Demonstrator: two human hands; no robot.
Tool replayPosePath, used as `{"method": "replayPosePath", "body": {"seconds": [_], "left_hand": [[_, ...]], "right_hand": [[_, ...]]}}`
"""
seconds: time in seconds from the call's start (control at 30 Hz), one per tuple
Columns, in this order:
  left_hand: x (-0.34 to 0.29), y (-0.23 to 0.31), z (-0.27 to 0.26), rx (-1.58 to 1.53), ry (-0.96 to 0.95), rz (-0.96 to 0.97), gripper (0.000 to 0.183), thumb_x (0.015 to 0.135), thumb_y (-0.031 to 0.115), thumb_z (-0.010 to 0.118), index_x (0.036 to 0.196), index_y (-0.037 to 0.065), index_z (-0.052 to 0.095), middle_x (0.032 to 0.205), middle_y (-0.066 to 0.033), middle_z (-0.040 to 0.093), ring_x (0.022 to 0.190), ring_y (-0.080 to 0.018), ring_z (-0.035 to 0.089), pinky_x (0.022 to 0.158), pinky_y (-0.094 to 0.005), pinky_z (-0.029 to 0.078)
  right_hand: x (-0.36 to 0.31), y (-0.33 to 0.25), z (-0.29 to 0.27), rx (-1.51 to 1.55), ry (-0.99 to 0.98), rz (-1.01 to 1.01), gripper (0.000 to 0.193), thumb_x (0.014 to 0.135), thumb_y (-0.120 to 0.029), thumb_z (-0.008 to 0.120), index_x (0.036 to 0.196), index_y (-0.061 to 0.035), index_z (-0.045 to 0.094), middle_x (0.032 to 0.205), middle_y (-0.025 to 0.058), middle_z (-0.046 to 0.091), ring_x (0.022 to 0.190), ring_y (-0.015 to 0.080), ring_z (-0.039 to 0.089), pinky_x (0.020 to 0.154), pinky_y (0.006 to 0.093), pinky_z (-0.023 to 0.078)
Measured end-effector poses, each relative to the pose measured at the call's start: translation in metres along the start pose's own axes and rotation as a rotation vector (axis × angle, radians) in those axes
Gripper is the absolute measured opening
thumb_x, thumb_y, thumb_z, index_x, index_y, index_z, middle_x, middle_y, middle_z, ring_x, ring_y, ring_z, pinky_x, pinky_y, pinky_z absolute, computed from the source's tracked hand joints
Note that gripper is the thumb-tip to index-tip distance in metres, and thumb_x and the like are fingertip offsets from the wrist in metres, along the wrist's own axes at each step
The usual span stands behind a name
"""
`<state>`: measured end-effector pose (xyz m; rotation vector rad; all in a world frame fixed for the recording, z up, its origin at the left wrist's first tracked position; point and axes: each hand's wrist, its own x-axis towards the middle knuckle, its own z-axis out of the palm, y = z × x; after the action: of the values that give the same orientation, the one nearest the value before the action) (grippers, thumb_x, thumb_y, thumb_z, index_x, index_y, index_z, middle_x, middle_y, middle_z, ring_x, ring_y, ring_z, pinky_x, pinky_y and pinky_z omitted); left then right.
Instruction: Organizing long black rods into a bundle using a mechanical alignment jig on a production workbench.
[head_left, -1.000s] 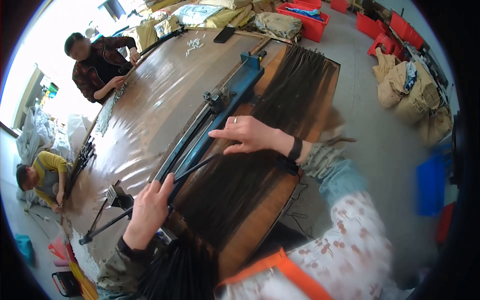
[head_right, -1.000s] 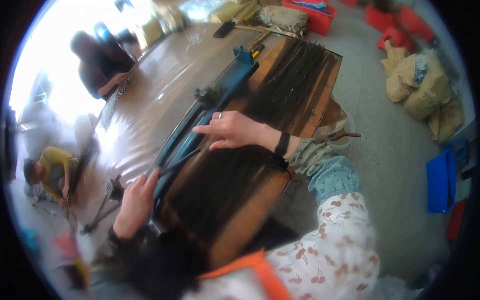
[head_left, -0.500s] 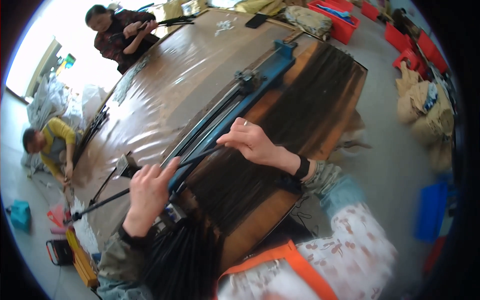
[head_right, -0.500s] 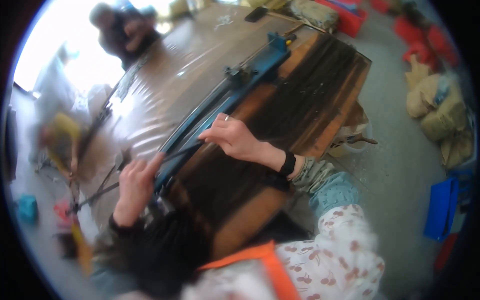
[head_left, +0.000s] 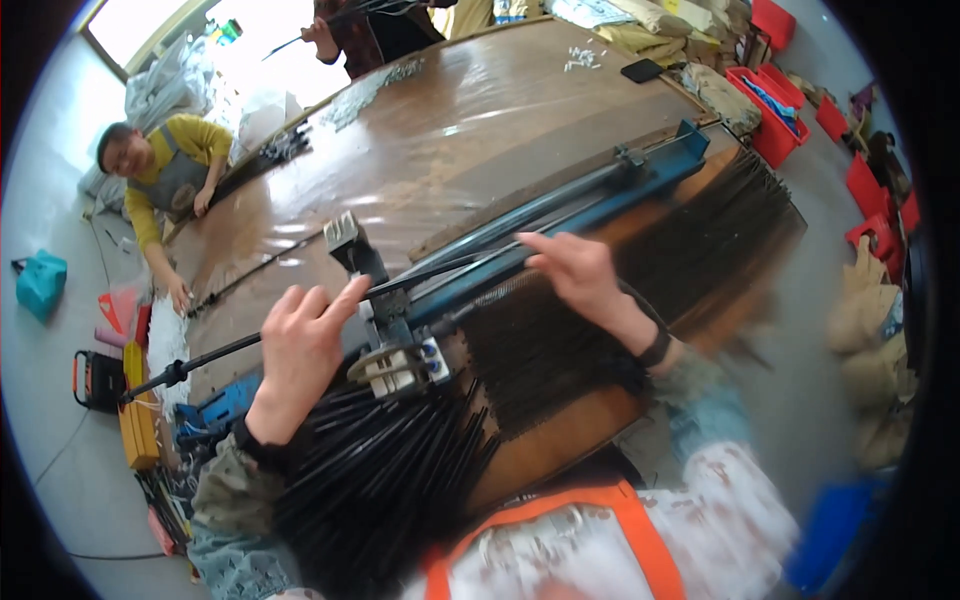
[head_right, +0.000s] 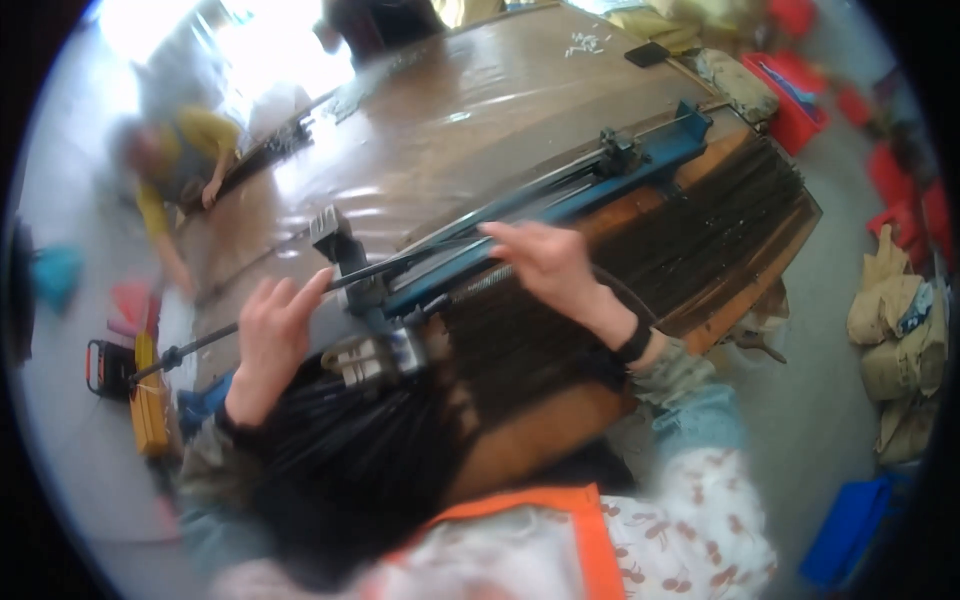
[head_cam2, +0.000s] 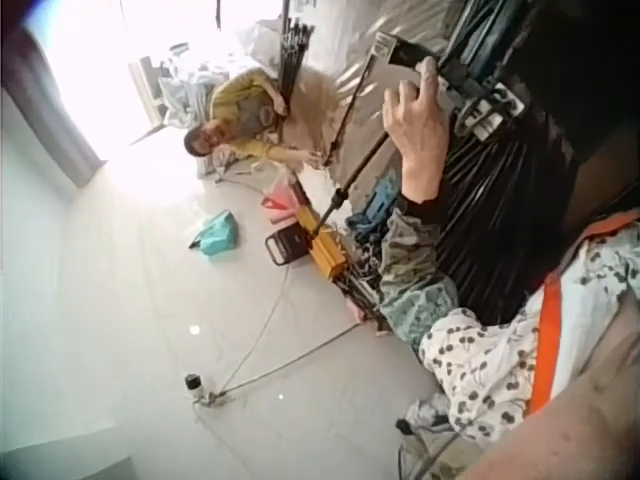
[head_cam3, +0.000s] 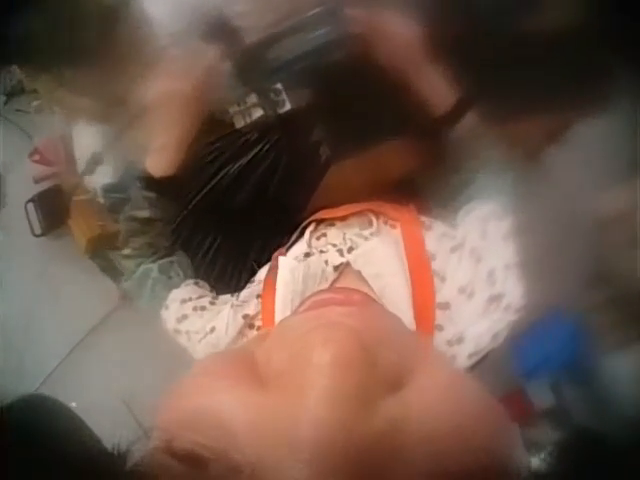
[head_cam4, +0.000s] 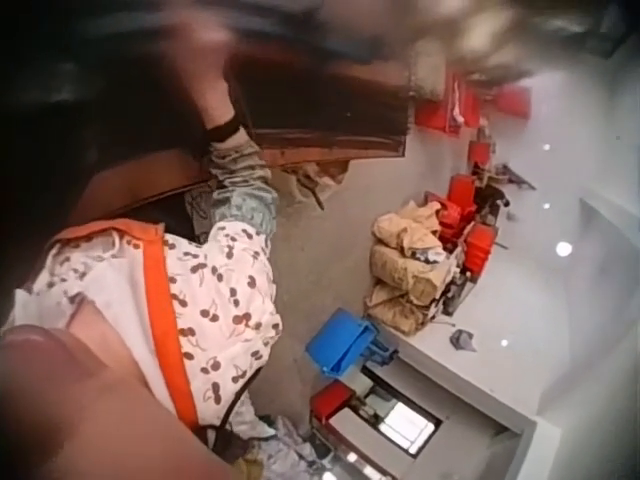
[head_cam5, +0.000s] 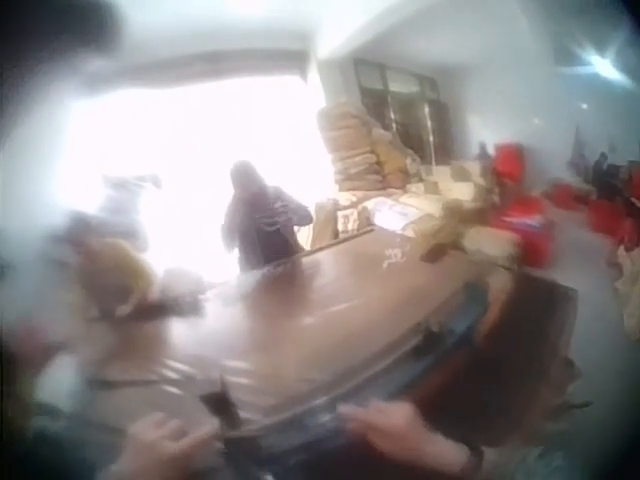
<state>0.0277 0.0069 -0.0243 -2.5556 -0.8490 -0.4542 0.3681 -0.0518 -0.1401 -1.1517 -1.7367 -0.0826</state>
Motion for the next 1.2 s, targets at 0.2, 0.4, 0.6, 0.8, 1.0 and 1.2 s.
{"method": "replayPosePath", "body": {"seconds": [0.2,0.4,0.6,0.8,1.0,1.2], "left_hand": [[-0.032,-0.047,-0.029,0.012,0.063,-0.094,0.03,0.084,0.0,0.059,0.113,0.009,0.062,0.08,-0.0106,0.054,0.077,-0.0306,0.057,0.066,-0.041,0.049],[-0.074,-0.104,-0.081,0.078,0.183,-0.349,0.015,0.098,0.006,0.059,0.111,0.0,0.058,0.09,-0.02,0.058,0.081,-0.0388,0.058,0.069,-0.0444,0.046],[-0.117,-0.103,-0.083,-0.06,0.2,-0.428,0.022,0.098,0.007,0.061,0.118,0.001,0.061,0.089,-0.0189,0.061,0.075,-0.0358,0.058,0.066,-0.0411,0.046],[-0.177,-0.107,-0.092,-0.014,0.063,-0.569,0.023,0.098,0.008,0.061,0.119,0.001,0.064,0.091,-0.0196,0.064,0.074,-0.035,0.06,0.067,-0.0391,0.048],[-0.166,-0.109,-0.075,-0.12,0.103,-0.585,0.023,0.097,0.01,0.063,0.118,-0.001,0.064,0.09,-0.02,0.065,0.074,-0.0335,0.061,0.067,-0.0383,0.049],[-0.182,-0.13,-0.067,-0.152,0.0,-0.61,0.023,0.094,0.011,0.066,0.115,0.001,0.066,0.089,-0.0196,0.066,0.076,-0.034,0.064,0.068,-0.0385,0.05]], "right_hand": [[0.015,0.009,0.015,-0.146,-0.04,-0.017,0.029,0.098,-0.011,0.058,0.126,-0.0031,0.063,0.096,0.0142,0.069,0.078,0.0258,0.064,0.066,0.0355,0.051],[0.045,0.003,0.068,0.227,-0.263,0.271,0.015,0.095,-0.014,0.064,0.105,-0.0038,0.068,0.087,0.0152,0.069,0.078,0.0293,0.068,0.069,0.0341,0.053],[0.109,-0.067,0.159,0.48,-0.367,-0.116,0.014,0.09,-0.02,0.069,0.098,-0.0095,0.074,0.082,0.0097,0.072,0.071,0.0255,0.067,0.068,0.0323,0.053],[0.114,-0.068,0.185,0.401,-0.471,-0.22,0.013,0.087,-0.025,0.076,0.088,-0.0116,0.076,0.079,0.0059,0.073,0.069,0.0196,0.064,0.08,0.0321,0.045],[0.114,-0.083,0.2,0.153,-0.76,-0.377,0.011,0.091,-0.018,0.068,0.092,-0.0079,0.065,0.082,0.0066,0.069,0.081,0.0262,0.067,0.079,0.0359,0.043],[0.083,0.017,0.099,-0.33,-0.275,-0.384,0.012,0.082,-0.001,0.065,0.085,-0.0123,0.065,0.08,0.004,0.069,0.092,0.024,0.066,0.096,0.0377,0.037]]}}
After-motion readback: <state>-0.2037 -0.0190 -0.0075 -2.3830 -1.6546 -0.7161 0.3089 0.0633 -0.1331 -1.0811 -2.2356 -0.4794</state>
